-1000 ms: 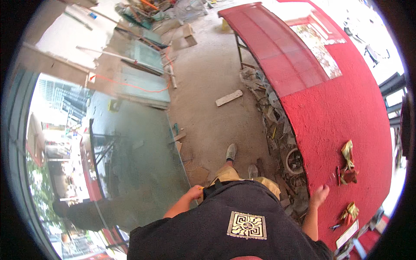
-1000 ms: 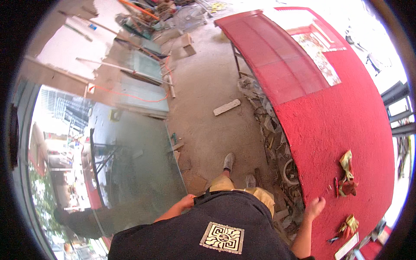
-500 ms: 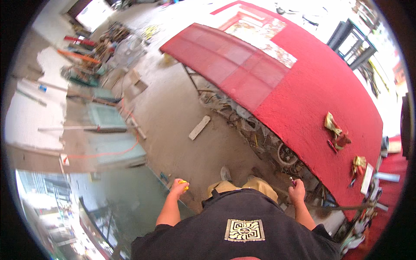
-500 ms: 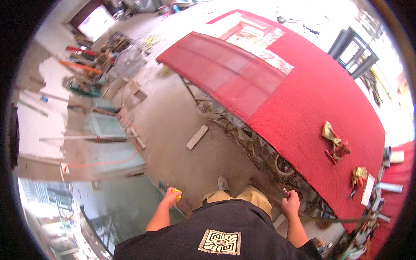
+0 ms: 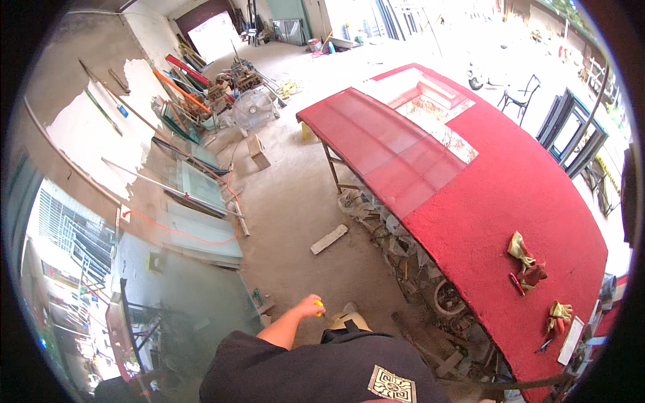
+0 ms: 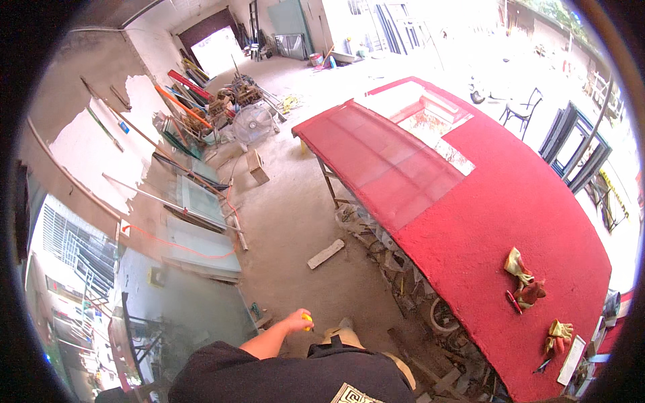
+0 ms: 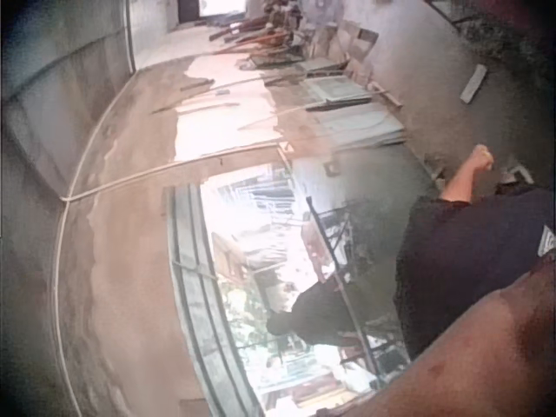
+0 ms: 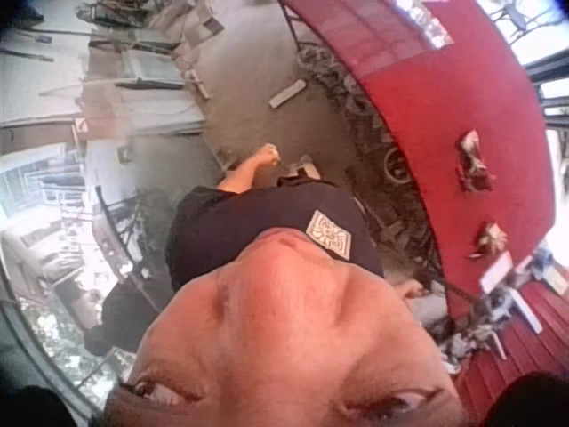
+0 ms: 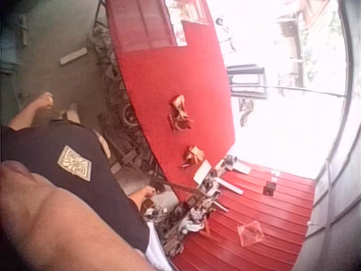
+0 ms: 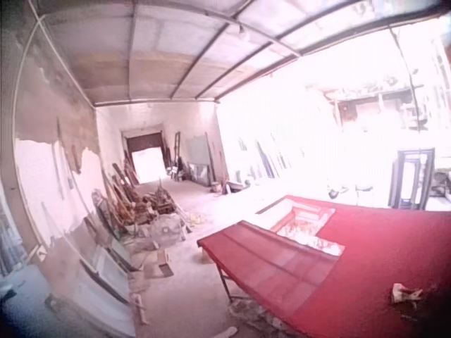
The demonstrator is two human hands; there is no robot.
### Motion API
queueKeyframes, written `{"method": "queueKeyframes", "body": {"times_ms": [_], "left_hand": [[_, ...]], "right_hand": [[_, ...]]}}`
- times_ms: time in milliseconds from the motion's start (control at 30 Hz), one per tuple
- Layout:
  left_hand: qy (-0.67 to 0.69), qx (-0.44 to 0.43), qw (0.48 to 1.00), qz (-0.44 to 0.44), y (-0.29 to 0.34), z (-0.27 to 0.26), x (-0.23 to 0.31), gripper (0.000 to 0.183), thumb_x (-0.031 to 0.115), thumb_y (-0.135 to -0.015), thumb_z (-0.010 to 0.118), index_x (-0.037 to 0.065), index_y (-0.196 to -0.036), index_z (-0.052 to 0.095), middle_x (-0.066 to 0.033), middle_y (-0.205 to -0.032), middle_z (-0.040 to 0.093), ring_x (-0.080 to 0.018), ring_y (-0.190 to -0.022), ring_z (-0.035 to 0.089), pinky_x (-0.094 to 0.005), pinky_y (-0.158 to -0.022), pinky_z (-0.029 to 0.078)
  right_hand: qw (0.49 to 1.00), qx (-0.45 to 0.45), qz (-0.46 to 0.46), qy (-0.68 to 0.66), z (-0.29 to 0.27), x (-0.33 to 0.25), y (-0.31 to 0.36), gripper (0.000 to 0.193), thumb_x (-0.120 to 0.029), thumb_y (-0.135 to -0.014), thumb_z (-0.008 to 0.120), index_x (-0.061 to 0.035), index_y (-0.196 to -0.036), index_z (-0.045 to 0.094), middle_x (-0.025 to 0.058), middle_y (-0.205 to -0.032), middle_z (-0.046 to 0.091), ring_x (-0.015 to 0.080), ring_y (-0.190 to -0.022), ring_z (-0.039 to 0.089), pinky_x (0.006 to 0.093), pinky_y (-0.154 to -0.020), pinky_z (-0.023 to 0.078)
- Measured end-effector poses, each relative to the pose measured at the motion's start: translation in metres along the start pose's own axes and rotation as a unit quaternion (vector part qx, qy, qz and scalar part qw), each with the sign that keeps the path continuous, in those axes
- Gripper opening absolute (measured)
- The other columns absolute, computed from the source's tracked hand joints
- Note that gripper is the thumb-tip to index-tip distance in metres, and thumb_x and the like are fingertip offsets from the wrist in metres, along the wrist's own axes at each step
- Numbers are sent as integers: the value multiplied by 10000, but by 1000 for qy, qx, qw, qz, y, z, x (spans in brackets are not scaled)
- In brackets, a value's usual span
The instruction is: The person uses a measuring tape and a pencil to mark a glass pane on a table, utilizing a wooden template for alignment. Then the person carries the glass pane to a storage rack.
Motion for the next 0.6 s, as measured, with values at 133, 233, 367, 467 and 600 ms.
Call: {"method": "queueKeyframes", "body": {"times_ms": [133,233,367,467,600], "left_hand": [[-122,-116,986,-13,51,93,-48,486,425,-709,865,104,-1062,772,-133,-1045,762,-276,-1008,719,-425,-884,578],[-145,-203,968,-12,98,154,-69,277,320,-798,820,102,-963,778,-55,-885,731,-187,-815,657,-396,-745,538],[-94,-239,965,-58,128,184,-65,476,308,-772,856,138,-1204,755,-63,-1046,751,-209,-944,697,-381,-841,565],[-72,-155,983,-61,147,180,-26,718,310,-704,921,114,-1353,683,-89,-1229,725,-212,-1051,705,-390,-884,592],[-90,-103,991,-5,179,171,67,753,320,-708,913,77,-1373,656,-121,-1237,735,-228,-1085,707,-388,-907,586]], "right_hand": [[991,26,38,-124,-52,23,-83,468,-458,-1060,591,-89,-1346,611,125,-1187,687,288,-982,656,427,-809,518],[964,30,54,-259,-93,30,-153,477,-464,-1054,590,-113,-1376,579,111,-1210,664,271,-978,636,422,-786,511],[904,-1,76,-421,-128,51,-225,496,-473,-1047,587,-145,-1417,537,93,-1240,632,247,-973,609,415,-756,502],[861,-42,73,-502,-139,65,-276,516,-479,-1042,586,-170,-1447,506,79,-1263,609,229,-969,589,410,-734,495],[829,-82,67,-549,-124,63,-309,516,-473,-1042,587,-174,-1452,498,70,-1263,601,219,-964,581,406,-727,493]]}}
Point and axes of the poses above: each hand's wrist, its own y-axis away from the middle knuckle, its own z-axis out of the palm, x = y × z, the point moved 5 cm from there along -y, towards the middle knuckle
